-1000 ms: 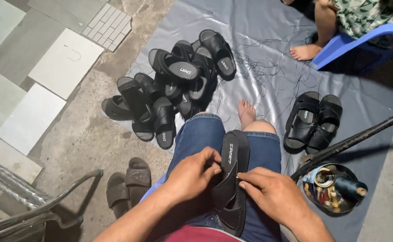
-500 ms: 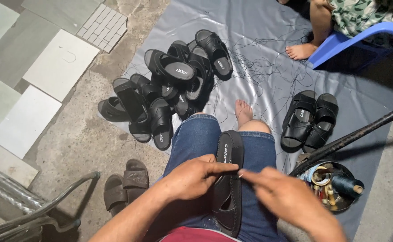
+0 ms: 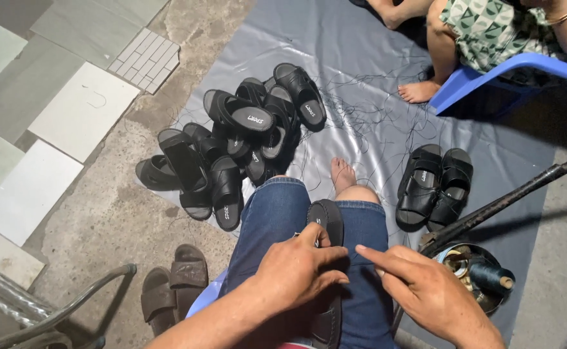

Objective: Hand-stitching the sole of a black sandal to repair it.

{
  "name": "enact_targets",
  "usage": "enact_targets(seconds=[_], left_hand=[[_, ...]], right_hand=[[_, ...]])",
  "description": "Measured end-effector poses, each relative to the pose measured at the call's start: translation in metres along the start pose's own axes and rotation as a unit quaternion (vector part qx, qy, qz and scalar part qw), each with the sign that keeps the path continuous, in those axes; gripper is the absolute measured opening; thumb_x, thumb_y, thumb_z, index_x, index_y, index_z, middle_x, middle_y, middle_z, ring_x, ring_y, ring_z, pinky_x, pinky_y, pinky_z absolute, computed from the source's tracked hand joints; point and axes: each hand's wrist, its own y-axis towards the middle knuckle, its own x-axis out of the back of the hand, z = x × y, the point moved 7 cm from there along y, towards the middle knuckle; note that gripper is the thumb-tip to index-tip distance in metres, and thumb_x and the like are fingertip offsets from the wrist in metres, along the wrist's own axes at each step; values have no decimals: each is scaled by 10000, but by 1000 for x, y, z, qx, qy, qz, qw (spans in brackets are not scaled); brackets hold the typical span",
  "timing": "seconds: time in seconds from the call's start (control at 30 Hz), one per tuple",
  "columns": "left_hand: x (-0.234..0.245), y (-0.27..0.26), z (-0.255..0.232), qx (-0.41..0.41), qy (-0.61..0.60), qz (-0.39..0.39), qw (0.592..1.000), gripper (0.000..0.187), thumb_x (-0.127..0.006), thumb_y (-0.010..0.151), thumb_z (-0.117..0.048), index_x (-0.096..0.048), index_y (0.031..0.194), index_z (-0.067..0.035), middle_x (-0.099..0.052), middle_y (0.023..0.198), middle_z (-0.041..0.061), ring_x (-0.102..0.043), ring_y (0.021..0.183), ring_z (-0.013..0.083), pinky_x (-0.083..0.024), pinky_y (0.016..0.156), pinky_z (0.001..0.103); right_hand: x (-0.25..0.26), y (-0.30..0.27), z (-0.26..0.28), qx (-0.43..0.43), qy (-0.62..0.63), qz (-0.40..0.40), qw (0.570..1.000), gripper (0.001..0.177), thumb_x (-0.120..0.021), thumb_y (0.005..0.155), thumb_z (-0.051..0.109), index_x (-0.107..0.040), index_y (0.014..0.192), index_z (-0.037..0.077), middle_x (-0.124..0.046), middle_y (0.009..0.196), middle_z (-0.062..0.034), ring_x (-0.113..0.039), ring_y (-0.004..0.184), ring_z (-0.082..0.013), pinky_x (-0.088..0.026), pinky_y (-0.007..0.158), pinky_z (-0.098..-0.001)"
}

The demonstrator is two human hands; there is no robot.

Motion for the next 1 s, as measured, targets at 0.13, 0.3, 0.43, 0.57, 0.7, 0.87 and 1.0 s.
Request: enact_targets(seconds=[0.13,0.3,0.43,0.57,0.7,0.87,1.0], left_hand=[[-9,3,8,12,-37,-26,999,322,-583,809,-425,-664,1039,-214,-500,897,7,-600,657,258,-498,530,424],[-9,1,18,53,-137,-27,989,205,-643,782,-373,-697,944,-259,-509,797,-78,-570,733,95,-474,640,269],[-5,-1,16,51,-152,-30,987,154,-637,788,-348,-696,897,-257,-526,791,-70,-574,750,92,-466,644,261],[-3,0,18,75,-154,-35,985,102,-628,795,-320,-682,849,-251,-534,810,-64,-585,756,113,-456,658,286],[1,-5,15,69,-156,-59,984,81,-631,803,-326,-667,840,-263,-528,813,-66,-609,756,128,-477,644,306],[-4,-17,35,144,-193,-70,968,94,-539,845,-288,-601,869,-222,-523,907,-44,-598,800,141,-468,678,326],[-3,-32,25,64,-173,-94,978,118,-553,830,-315,-604,885,-224,-504,1000,-29,-649,782,199,-490,657,377]], right_hand=[[5,-3,5,50,0,-15,999,500,-501,818,190,-539,1271,400,-529,709,54,-560,628,-95,-465,625,-233],[5,-1,2,10,6,-16,1000,482,-492,821,213,-556,1257,410,-538,698,69,-555,606,-87,-460,616,-226],[6,1,11,2,17,-11,1000,455,-522,806,267,-584,1235,406,-569,667,69,-562,584,-85,-469,620,-213],[2,6,10,-163,-52,103,980,733,-708,646,532,-408,1315,550,-536,586,36,-541,592,-77,-453,662,-172],[-22,19,14,-85,130,-24,988,455,-694,686,355,-652,1139,354,-754,1060,154,-693,789,6,-479,776,-133],[-56,26,9,-42,319,44,946,209,-574,847,267,-611,731,97,-595,515,-35,-496,403,-112,-403,408,-233],[-28,22,20,102,-29,-128,986,397,-544,859,404,-427,580,147,-466,519,14,-467,479,-146,-385,500,-331]])
